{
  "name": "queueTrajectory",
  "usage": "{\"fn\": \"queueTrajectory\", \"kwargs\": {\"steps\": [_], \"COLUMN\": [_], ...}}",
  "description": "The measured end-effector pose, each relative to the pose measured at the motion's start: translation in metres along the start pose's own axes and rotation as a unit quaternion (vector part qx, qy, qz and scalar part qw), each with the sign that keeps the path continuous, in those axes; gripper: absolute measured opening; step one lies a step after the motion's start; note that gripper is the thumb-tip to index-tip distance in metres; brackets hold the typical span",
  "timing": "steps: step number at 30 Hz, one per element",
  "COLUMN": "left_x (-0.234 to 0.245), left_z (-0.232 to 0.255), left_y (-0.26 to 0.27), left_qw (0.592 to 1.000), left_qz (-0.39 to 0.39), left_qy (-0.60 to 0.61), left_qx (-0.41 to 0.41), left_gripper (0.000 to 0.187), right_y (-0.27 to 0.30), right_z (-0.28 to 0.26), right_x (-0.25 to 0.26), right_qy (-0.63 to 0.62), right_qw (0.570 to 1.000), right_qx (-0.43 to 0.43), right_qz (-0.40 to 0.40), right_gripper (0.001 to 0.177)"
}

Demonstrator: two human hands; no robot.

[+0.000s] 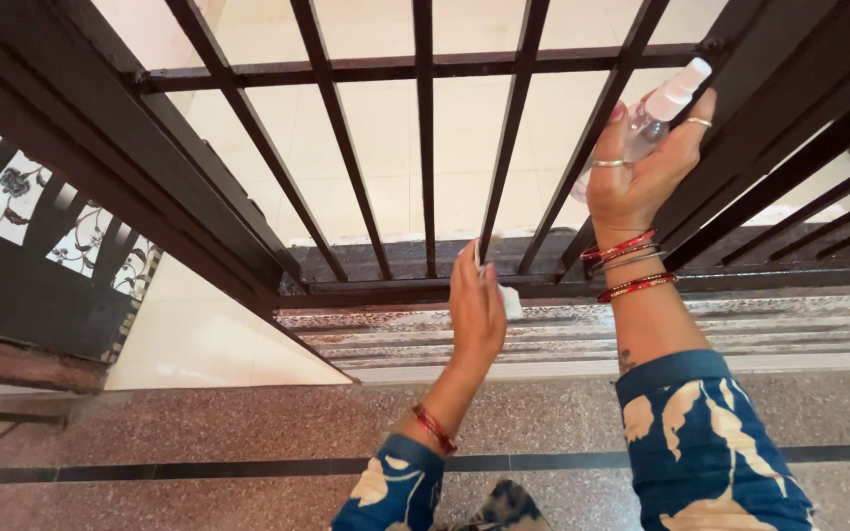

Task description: The person sprays a liquid cleaner onto a dark metal railing and wipes it with a white cloth. They repeatedly spray and wipe the horizontal bars of the railing, moving along the length of the structure.

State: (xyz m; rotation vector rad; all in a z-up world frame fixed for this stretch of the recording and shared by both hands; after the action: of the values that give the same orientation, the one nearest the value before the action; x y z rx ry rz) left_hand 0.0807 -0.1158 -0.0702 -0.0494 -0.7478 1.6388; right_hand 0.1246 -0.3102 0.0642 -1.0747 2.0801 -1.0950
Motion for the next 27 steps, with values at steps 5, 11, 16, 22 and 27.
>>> {"fn": "queueTrajectory", "kwargs": {"steps": [5,11,16,22,27], "left_x": [-0.008,-0.017,-0.033,-0.055,-0.043], "left_z": [0.026,0.091,0.088,0.03,0.027], "left_y": [0.029,-0.027,-0.038,-0.018,-0.005], "left_qw": [0.993,0.989,0.995,0.997,0.997], "left_qz": [0.106,0.06,0.036,-0.049,-0.027], "left_qy": [0.041,0.103,0.068,0.051,0.031], "left_qx": [0.009,-0.082,-0.066,-0.021,-0.059], "left_gripper": [0.041,0.047,0.033,0.011,0.03], "right_y": [-0.002,-0.003,-0.001,-0.002,-0.002], "right_z": [-0.004,-0.007,-0.005,-0.005,-0.005], "right_x": [-0.003,-0.002,-0.002,-0.002,-0.001], "right_qy": [-0.005,0.002,0.003,0.012,0.025], "right_qw": [1.0,1.0,1.0,1.0,1.0], "right_qx": [0.01,-0.002,-0.01,-0.004,0.004], "right_qz": [0.003,-0.006,-0.008,0.001,-0.001], "right_gripper": [0.061,0.048,0.046,0.052,0.045]}}
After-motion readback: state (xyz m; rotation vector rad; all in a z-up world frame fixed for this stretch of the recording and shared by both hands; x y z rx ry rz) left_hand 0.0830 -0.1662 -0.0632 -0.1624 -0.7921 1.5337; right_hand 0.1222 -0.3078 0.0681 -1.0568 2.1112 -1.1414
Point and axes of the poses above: each hand's wrist, its own y-axis away from the middle knuckle, its own x-axis out of the back of the hand, z = x × y, the point moved 5 cm from there along -y, towards the middle knuckle, and after that the axes turned 11 degrees about -y, right-handed, at the moved point
